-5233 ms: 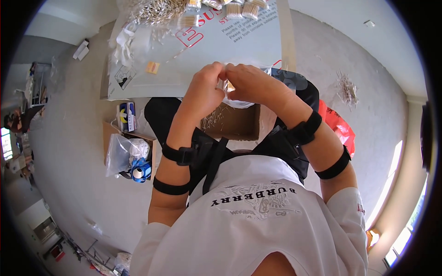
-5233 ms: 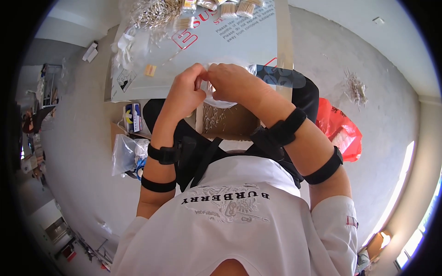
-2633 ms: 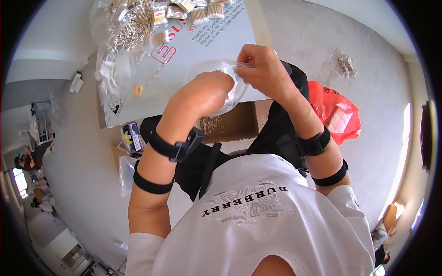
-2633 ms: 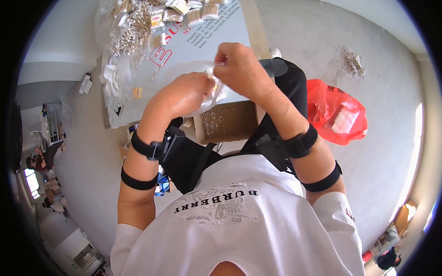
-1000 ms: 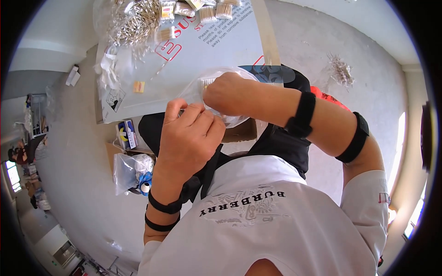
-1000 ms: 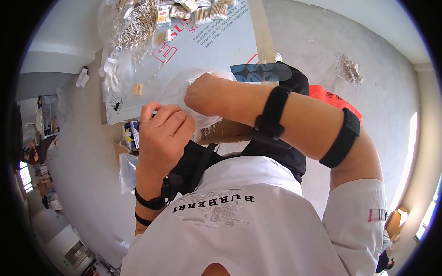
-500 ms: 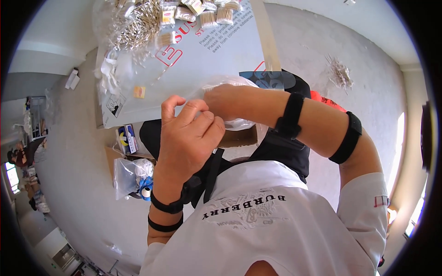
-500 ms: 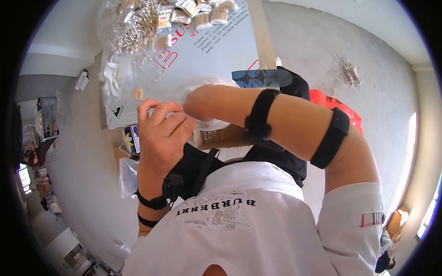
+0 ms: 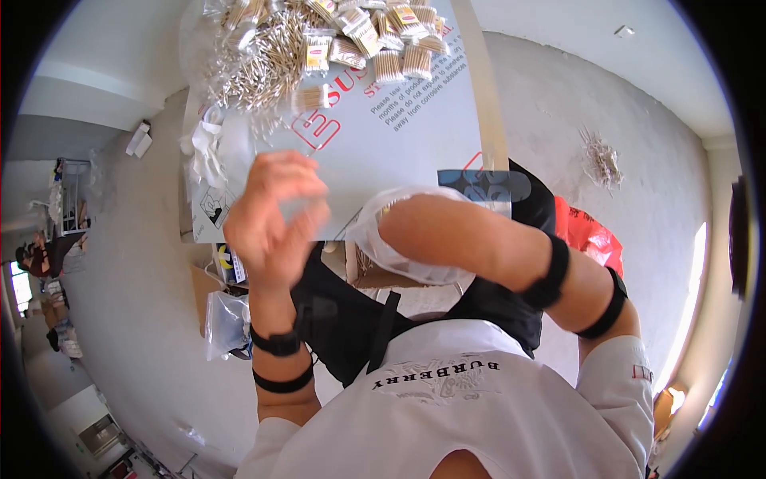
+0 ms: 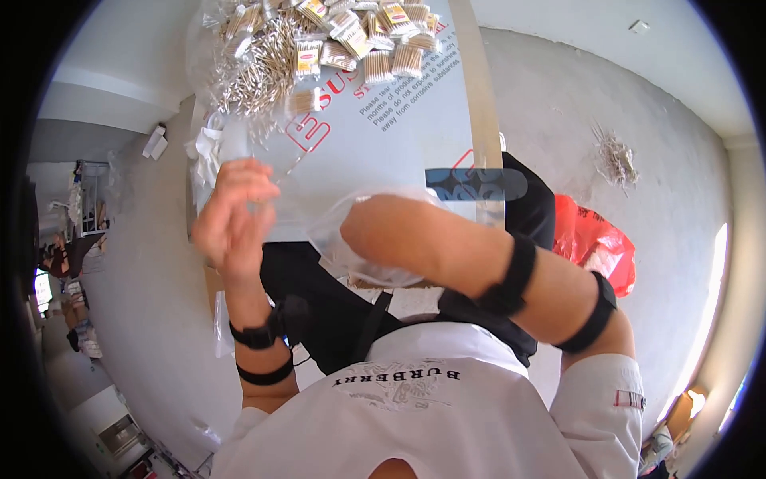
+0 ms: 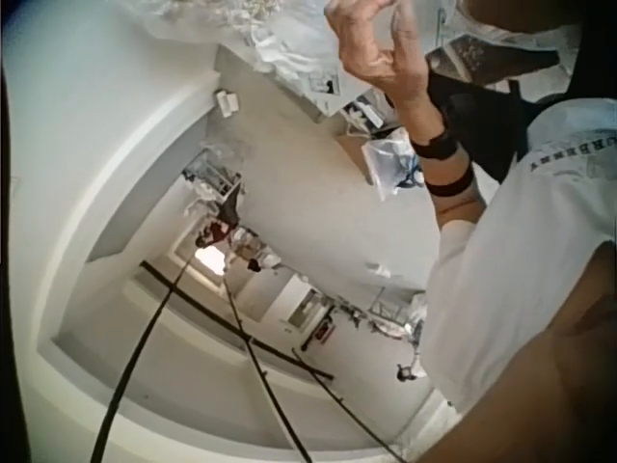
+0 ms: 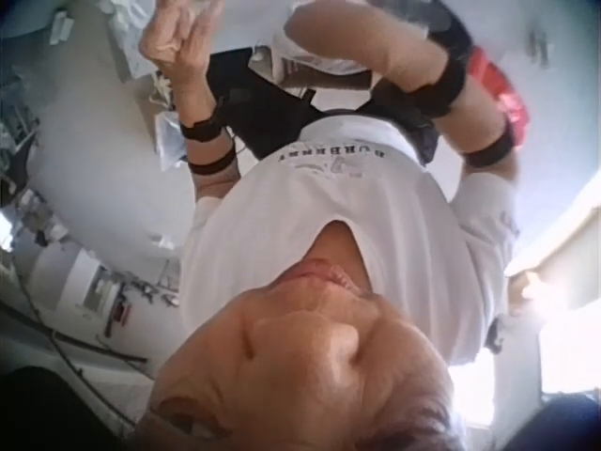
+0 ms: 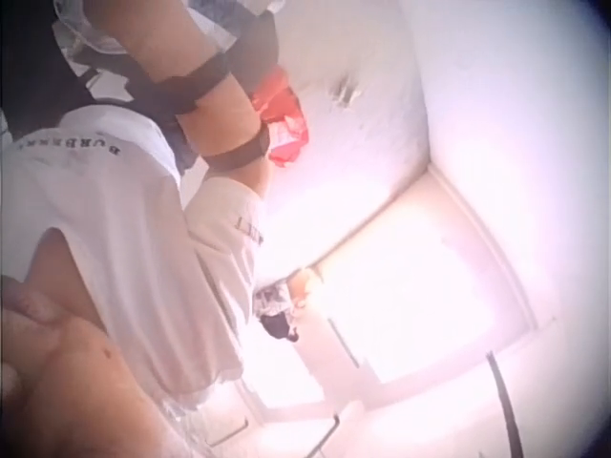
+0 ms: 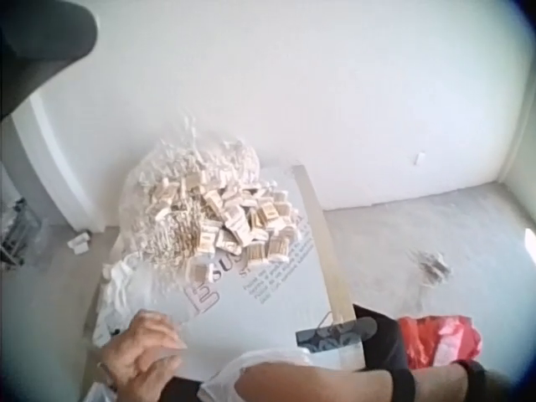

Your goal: Packaging pre-wrapped packs of cotton buds into a clear plastic bag.

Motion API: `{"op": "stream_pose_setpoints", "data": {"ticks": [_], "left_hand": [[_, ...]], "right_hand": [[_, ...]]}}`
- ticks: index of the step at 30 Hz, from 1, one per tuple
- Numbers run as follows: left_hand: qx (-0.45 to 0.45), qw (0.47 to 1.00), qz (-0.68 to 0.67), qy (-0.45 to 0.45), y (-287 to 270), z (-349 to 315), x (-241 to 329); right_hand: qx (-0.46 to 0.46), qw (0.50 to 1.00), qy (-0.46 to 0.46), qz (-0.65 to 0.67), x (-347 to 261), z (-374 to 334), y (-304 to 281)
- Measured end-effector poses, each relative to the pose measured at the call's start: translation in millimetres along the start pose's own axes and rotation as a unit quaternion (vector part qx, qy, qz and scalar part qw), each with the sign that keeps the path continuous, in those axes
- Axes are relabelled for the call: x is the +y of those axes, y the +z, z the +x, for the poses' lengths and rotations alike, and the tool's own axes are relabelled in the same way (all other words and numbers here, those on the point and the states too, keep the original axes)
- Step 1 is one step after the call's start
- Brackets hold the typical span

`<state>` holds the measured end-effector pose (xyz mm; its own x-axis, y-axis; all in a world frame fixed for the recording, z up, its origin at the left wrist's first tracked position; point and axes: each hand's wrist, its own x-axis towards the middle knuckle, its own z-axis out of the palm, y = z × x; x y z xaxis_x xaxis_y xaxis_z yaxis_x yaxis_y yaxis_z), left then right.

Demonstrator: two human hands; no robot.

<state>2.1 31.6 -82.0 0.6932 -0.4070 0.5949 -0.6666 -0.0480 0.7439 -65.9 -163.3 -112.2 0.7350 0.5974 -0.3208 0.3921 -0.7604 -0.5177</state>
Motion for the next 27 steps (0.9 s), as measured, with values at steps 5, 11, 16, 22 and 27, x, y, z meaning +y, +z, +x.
{"op": "stream_pose_setpoints", "data": {"ticks": [5, 11, 16, 22, 27], "left_hand": [[-0.05, 0.96, 0.117, -0.25, 8, 10, -150], [-0.171, 0.767, 0.617, -0.034, 27, 25, -252], [-0.201, 0.801, 0.562, 0.045, 69, 36, -244], [-0.293, 0.915, 0.261, 0.095, 97, 34, -215], [0.063, 0.962, 0.091, -0.249, 104, 88, -266]], "right_hand": [[-0.005, 0.993, -0.114, -0.042, -19, -45, -78], [0.051, 0.862, 0.011, 0.505, 72, -35, -100], [0.261, 0.805, 0.15, 0.512, 164, 19, -13], [0.356, 0.856, 0.133, 0.35, 174, 76, 21], [0.369, 0.927, 0.054, -0.045, 159, 97, 23]]}}
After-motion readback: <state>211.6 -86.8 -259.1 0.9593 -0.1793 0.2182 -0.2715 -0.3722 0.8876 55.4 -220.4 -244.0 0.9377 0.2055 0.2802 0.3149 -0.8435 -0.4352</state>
